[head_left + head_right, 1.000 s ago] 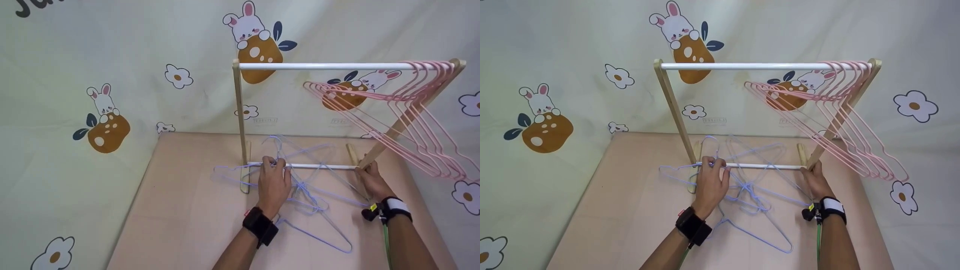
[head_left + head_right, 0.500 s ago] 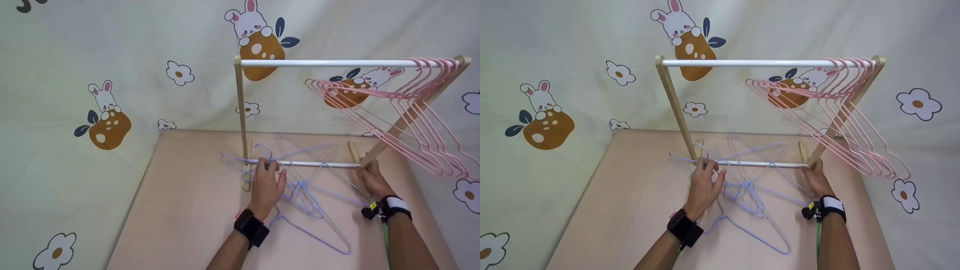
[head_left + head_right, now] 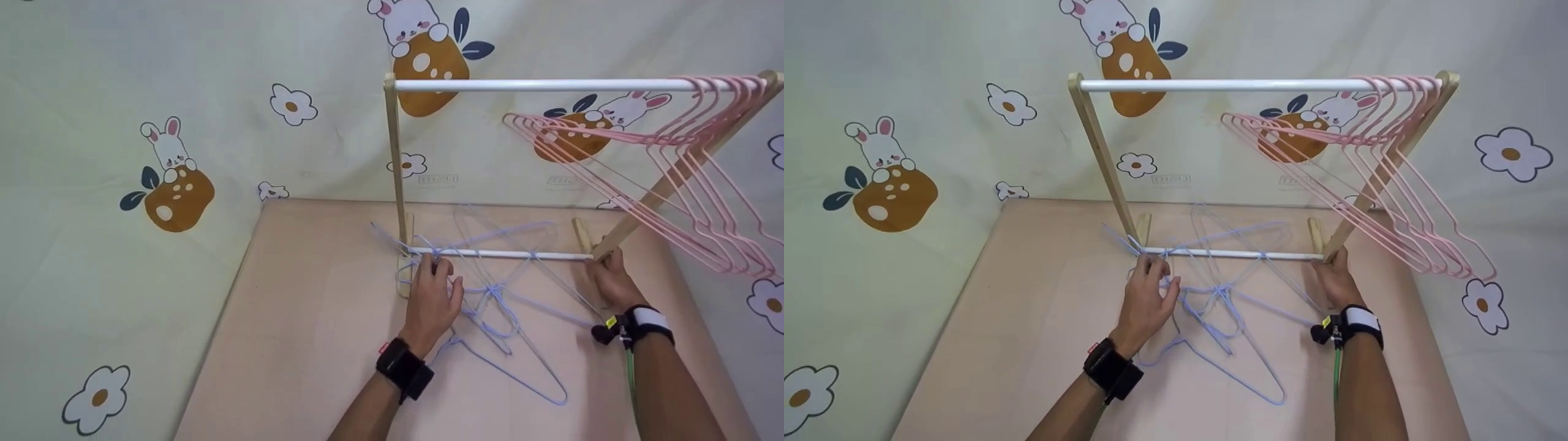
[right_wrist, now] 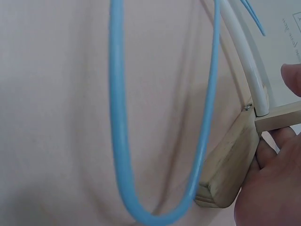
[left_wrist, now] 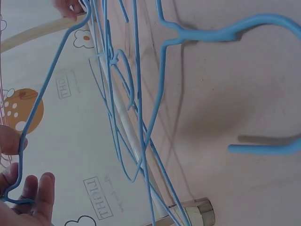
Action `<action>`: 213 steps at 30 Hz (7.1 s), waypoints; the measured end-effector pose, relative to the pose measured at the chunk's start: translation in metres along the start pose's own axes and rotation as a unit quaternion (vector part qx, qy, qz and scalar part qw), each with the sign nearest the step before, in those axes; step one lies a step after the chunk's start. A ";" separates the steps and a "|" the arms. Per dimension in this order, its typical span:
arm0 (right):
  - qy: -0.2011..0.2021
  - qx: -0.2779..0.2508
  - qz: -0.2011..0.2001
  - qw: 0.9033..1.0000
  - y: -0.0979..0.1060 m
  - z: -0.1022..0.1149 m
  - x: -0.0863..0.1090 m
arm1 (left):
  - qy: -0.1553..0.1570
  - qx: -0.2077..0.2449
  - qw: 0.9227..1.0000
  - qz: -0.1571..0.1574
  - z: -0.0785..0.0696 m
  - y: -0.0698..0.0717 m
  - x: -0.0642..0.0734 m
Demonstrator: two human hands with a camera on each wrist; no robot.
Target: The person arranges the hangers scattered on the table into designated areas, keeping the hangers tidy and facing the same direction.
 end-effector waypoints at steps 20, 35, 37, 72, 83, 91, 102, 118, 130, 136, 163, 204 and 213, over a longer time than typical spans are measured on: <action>0.000 -0.005 -0.013 1.000 -0.004 0.004 0.003 | 0.038 0.009 0.999 0.018 0.043 0.057 0.037; -0.028 -0.012 -0.004 1.000 -0.009 0.010 0.011 | 0.068 0.008 0.997 -0.022 0.070 0.117 0.044; -0.028 -0.005 -0.007 1.000 -0.006 0.006 0.008 | 0.071 -0.006 0.997 -0.024 0.068 0.126 0.044; -0.022 -0.018 -0.001 1.000 -0.017 0.032 0.020 | -0.082 -0.061 0.982 -0.160 -0.001 0.217 -0.030; -0.031 -0.011 -0.005 0.999 -0.009 0.000 0.010 | -0.114 -0.057 0.981 -0.148 -0.031 0.203 -0.093; -0.041 -0.012 -0.007 0.999 -0.017 0.030 0.035 | -0.101 -0.041 0.984 -0.139 -0.048 0.206 -0.138; -0.015 0.006 -0.020 1.000 -0.011 0.013 0.014 | -0.007 -0.023 0.990 -0.141 -0.041 0.201 -0.169; -0.017 0.002 -0.019 1.000 -0.016 0.028 0.024 | 0.047 -0.017 0.987 -0.151 -0.032 0.187 -0.171; -0.016 0.000 -0.028 0.999 -0.013 0.017 0.015 | 0.042 -0.024 0.987 -0.152 -0.026 0.181 -0.164; -0.010 -0.002 -0.033 0.999 -0.006 0.001 0.001 | 0.030 -0.026 0.986 -0.161 -0.025 0.183 -0.160; -0.022 -0.004 -0.031 0.999 -0.013 0.017 0.012 | -0.063 -0.018 0.986 -0.155 -0.054 0.148 -0.065; -0.028 -0.023 -0.032 0.999 -0.011 0.004 0.004 | 0.118 -0.122 0.971 0.166 0.013 -0.026 0.094; -0.029 -0.011 -0.035 0.999 -0.008 0.001 0.006 | 0.123 -0.123 0.973 0.150 0.015 -0.030 0.096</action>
Point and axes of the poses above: each hand's wrist, its own x-axis away from the middle knuckle, its own y-axis out of the back of the hand, z = x × y, the point moved 6 cm from there along -x, towards the middle knuckle, and after that the axes turned 4 degrees about z, right-handed, at the moved point
